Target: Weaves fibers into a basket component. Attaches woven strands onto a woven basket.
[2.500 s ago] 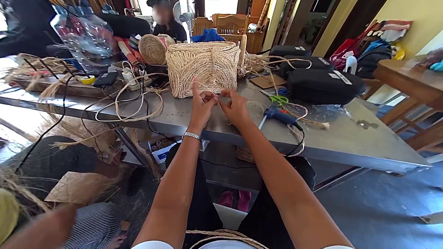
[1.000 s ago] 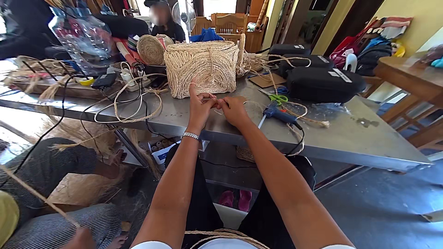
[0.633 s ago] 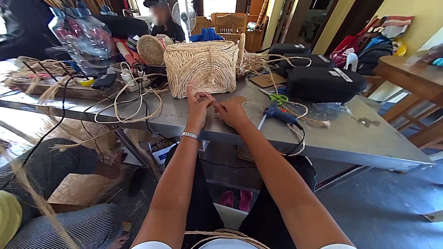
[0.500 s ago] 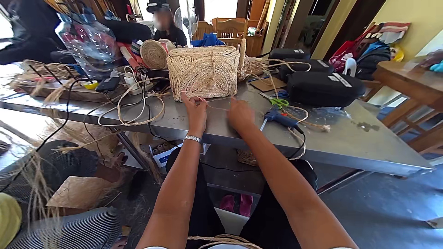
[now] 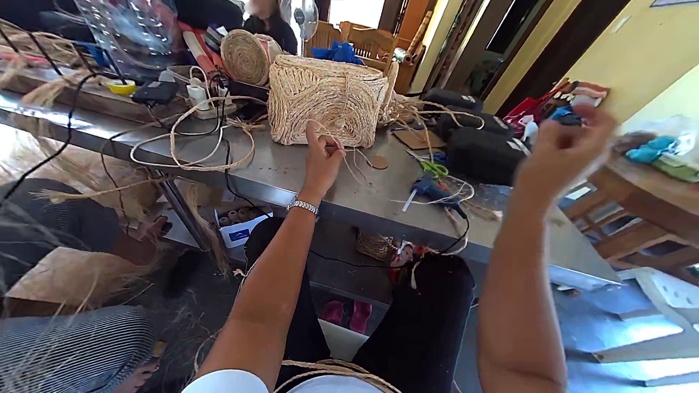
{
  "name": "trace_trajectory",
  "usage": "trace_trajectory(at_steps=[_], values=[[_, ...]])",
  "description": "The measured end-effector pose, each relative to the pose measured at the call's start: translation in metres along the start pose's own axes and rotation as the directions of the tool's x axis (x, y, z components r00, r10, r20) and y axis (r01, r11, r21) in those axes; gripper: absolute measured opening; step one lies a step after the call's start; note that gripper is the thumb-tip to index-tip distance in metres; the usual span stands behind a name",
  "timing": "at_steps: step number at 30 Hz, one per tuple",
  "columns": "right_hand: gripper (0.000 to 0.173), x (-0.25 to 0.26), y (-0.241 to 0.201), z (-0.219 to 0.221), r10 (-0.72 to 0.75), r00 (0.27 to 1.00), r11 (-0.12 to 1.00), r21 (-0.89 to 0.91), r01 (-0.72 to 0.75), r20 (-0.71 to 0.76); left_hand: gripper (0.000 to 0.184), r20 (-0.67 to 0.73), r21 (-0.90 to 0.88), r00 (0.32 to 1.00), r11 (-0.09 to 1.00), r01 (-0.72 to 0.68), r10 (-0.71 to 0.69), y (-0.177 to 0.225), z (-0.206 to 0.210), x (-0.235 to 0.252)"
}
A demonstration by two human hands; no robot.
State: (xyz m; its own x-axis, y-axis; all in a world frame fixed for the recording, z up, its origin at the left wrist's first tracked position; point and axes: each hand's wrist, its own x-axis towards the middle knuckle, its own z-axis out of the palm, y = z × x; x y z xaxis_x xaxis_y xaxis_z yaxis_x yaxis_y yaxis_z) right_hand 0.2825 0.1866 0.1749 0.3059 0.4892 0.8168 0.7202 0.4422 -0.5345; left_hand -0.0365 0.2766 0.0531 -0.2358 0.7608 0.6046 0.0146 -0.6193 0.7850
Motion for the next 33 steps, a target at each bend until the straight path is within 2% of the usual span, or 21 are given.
trace_trajectory(at_steps=[3,5,7,9,11,13,18,21,23,26,27,28,30,31,33], values=[[0.039,-0.037,-0.04,0.062,-0.196,0.949,0.979,0.107,0.175,0.247,0.098,0.1,0.007,0.995,1.0,-0.012,0.011,0.001,-0.001,-0.001],[0.035,-0.065,-0.058,0.111,-0.296,0.856,0.953,0.186,0.238,0.423,0.097,0.113,-0.001,0.993,1.0,-0.015,0.015,0.002,-0.005,-0.001],[0.045,-0.084,-0.067,0.153,-0.315,0.741,0.948,0.24,0.211,0.593,0.096,0.098,0.004,0.995,1.0,-0.009,0.009,0.004,-0.006,-0.001],[0.055,-0.095,-0.066,0.184,-0.278,0.677,0.957,0.253,0.138,0.681,0.097,0.062,0.034,0.998,0.999,0.016,-0.018,0.006,-0.006,-0.002],[0.046,-0.101,-0.065,0.199,-0.22,0.685,0.972,0.214,0.095,0.695,0.096,0.02,0.081,0.999,0.996,0.041,-0.043,0.006,-0.005,-0.002],[0.034,-0.101,-0.062,0.205,-0.208,0.715,0.977,0.179,0.117,0.667,0.096,-0.012,0.101,0.999,0.994,0.046,-0.045,0.006,-0.005,-0.001],[0.023,-0.095,-0.051,0.205,-0.298,0.738,0.955,0.19,0.229,0.606,0.096,-0.02,0.062,0.999,0.998,0.029,-0.028,0.005,-0.005,-0.001],[0.018,-0.088,-0.045,0.205,-0.276,0.738,0.957,0.25,0.149,0.616,0.096,-0.026,0.064,0.998,0.997,0.051,-0.05,0.005,-0.005,-0.001],[0.019,-0.08,-0.038,0.208,-0.197,0.73,0.967,0.253,0.034,0.655,0.082,-0.072,0.138,0.993,0.985,0.105,-0.096,0.005,-0.009,-0.002],[0.022,-0.074,-0.018,0.215,-0.102,0.727,0.963,0.251,-0.099,0.679,0.037,-0.256,0.21,0.96,0.963,0.168,-0.112,0.0,-0.015,0.0],[0.022,-0.073,-0.015,0.216,-0.071,0.731,0.96,0.247,-0.136,0.679,0.026,-0.317,0.244,0.944,0.954,0.173,-0.09,0.0,-0.015,0.0],[0.022,-0.073,-0.013,0.216,-0.042,0.735,0.958,0.237,-0.164,0.677,0.023,-0.355,0.311,0.934,0.936,0.166,-0.048,0.005,-0.015,-0.001],[0.021,-0.074,-0.011,0.215,-0.009,0.749,0.956,0.224,-0.187,0.663,0.027,-0.334,0.534,0.933,0.842,0.072,0.132,0.016,-0.013,-0.004],[0.021,-0.075,-0.01,0.215,-0.002,0.756,0.958,0.217,-0.185,0.655,0.025,-0.262,0.628,0.933,0.777,-0.03,0.248,0.019,-0.012,-0.005],[0.021,-0.077,-0.012,0.214,-0.008,0.764,0.962,0.213,-0.169,0.645,0.015,0.009,0.701,0.9,0.638,-0.317,0.437,0.023,-0.008,-0.001]])
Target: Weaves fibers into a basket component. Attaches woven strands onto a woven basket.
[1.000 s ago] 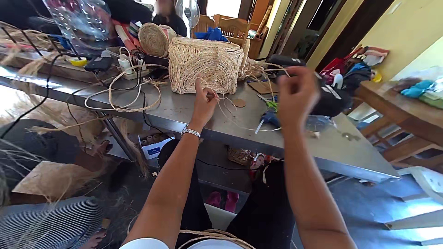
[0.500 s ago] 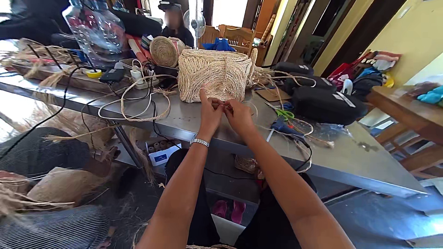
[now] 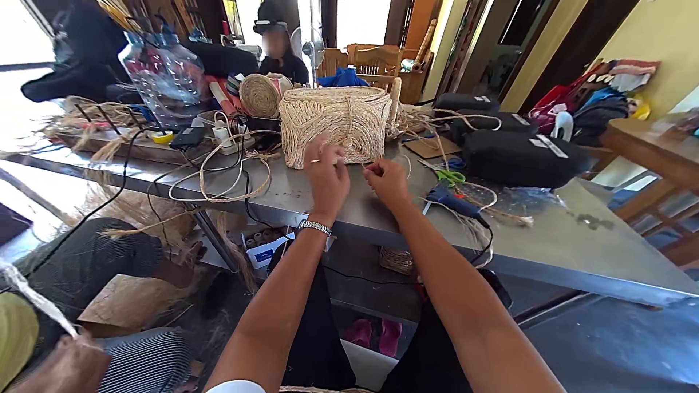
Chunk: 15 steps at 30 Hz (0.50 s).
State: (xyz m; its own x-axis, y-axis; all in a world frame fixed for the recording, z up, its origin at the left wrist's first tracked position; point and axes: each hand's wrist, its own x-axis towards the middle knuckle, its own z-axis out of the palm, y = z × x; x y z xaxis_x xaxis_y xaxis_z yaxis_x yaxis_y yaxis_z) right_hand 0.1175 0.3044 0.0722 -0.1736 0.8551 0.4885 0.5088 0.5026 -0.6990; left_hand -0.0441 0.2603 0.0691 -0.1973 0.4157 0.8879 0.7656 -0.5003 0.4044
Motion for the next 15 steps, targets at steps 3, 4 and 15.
trace_trajectory(at_steps=[3,4,15], values=[[0.022,-0.004,-0.006,-0.001,-0.003,1.0,0.999,-0.043,0.003,0.004,0.021,0.27,-0.006,0.907,0.942,-0.335,0.324,-0.001,0.012,0.013],[0.022,-0.005,-0.007,-0.001,-0.002,1.0,0.999,-0.049,0.002,-0.003,0.022,0.364,0.018,0.868,0.93,-0.368,0.336,-0.002,0.016,0.016],[0.021,-0.008,-0.008,0.002,-0.014,0.997,1.0,0.007,0.014,-0.077,0.022,0.428,-0.082,0.894,0.979,0.185,-0.133,-0.007,0.033,0.01]])
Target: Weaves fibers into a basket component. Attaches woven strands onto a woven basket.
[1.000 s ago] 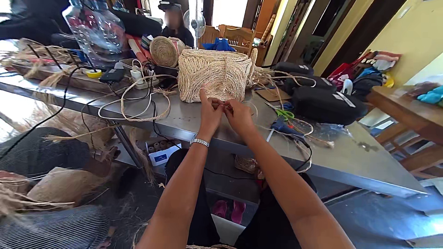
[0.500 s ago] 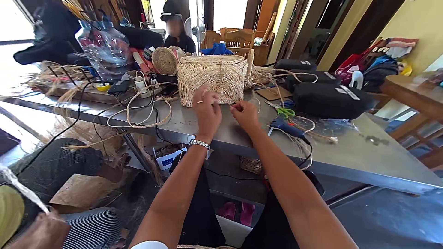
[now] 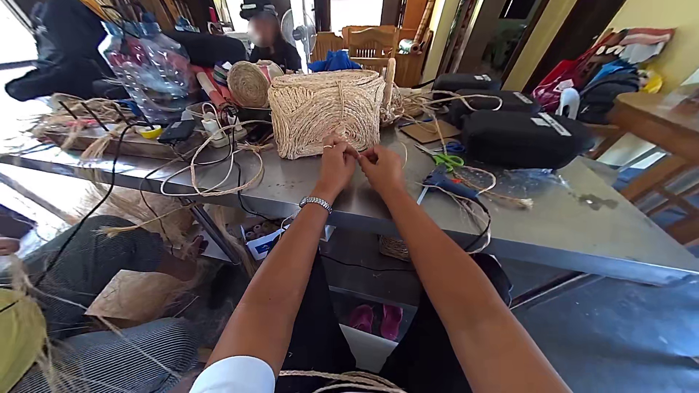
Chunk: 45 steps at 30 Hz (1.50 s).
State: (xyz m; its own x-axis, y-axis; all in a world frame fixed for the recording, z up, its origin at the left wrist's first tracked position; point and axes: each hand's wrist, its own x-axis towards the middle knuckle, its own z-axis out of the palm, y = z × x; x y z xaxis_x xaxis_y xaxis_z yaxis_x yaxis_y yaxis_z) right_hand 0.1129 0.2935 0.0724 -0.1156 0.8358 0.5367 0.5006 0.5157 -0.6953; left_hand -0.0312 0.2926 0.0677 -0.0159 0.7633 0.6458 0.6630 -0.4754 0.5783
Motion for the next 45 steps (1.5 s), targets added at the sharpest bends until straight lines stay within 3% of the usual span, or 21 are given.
trace_trajectory(at_steps=[6,16,24,30,38,45], values=[[0.019,0.002,-0.002,0.001,0.095,0.994,0.955,0.278,-0.104,0.044,0.02,-0.041,-0.096,0.998,0.994,0.052,-0.056,-0.003,-0.001,-0.004],[0.019,0.001,-0.004,0.003,0.102,0.992,0.934,0.336,-0.122,0.077,0.018,0.013,-0.352,0.997,0.933,0.077,-0.077,-0.014,-0.006,-0.003],[0.018,-0.003,-0.001,0.004,-0.011,0.998,0.983,0.183,-0.002,0.068,0.016,0.03,-0.34,0.993,0.933,0.114,-0.11,-0.015,-0.008,-0.002],[0.016,-0.005,-0.003,0.003,-0.092,0.996,0.994,-0.065,0.092,0.002,0.017,-0.01,-0.146,0.993,0.982,0.119,-0.122,-0.007,-0.009,-0.005],[0.018,-0.006,-0.002,0.002,-0.125,0.987,0.989,-0.09,0.116,-0.098,0.019,0.022,-0.01,0.997,0.997,0.071,-0.07,-0.002,-0.005,-0.006],[0.018,-0.007,-0.002,0.004,-0.133,0.987,0.988,-0.097,0.124,-0.095,0.02,0.011,-0.064,0.999,0.997,0.037,-0.037,-0.005,-0.004,-0.005]])
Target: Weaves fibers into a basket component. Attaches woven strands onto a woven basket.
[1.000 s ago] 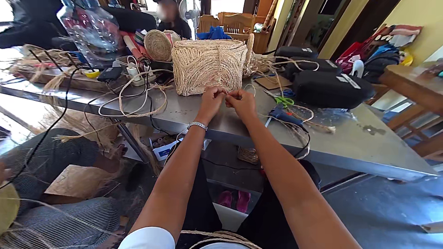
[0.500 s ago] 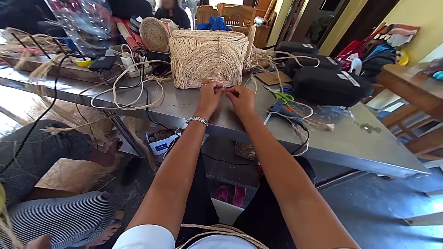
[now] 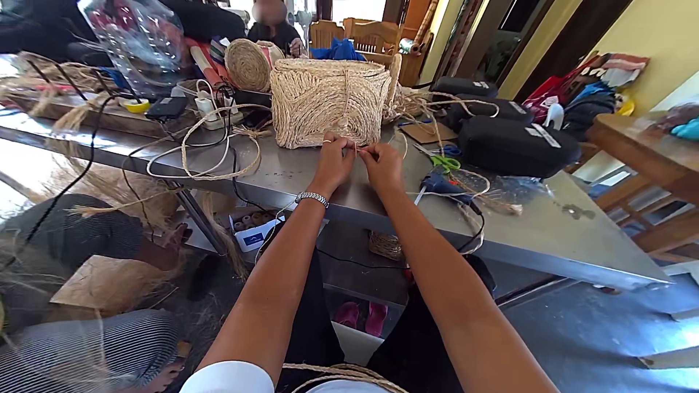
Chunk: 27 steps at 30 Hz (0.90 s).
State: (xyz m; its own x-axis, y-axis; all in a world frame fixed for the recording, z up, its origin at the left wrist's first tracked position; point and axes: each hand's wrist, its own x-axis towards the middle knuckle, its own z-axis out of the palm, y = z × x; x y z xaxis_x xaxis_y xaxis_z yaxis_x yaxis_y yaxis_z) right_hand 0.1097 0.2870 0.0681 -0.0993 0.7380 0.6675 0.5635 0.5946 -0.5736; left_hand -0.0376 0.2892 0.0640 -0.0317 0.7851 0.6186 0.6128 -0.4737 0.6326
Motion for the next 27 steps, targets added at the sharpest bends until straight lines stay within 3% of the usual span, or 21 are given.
trace_trajectory(at_steps=[6,19,27], values=[[0.02,-0.0006,-0.002,-0.0015,0.019,1.0,1.0,-0.013,-0.019,0.004,0.034,-0.012,-0.077,1.0,0.997,-0.005,0.004,-0.0022,-0.0021,-0.0002],[0.021,-0.0016,-0.0011,0.0032,-0.032,0.999,0.999,-0.035,0.032,-0.018,0.024,-0.044,-0.068,0.999,0.998,0.005,-0.008,-0.0015,-0.0049,-0.0015],[0.032,-0.002,-0.0059,0.0008,0.038,0.995,0.994,-0.101,-0.029,0.087,0.023,-0.044,-0.071,0.999,0.997,-0.005,0.002,-0.001,-0.0043,-0.0009]])
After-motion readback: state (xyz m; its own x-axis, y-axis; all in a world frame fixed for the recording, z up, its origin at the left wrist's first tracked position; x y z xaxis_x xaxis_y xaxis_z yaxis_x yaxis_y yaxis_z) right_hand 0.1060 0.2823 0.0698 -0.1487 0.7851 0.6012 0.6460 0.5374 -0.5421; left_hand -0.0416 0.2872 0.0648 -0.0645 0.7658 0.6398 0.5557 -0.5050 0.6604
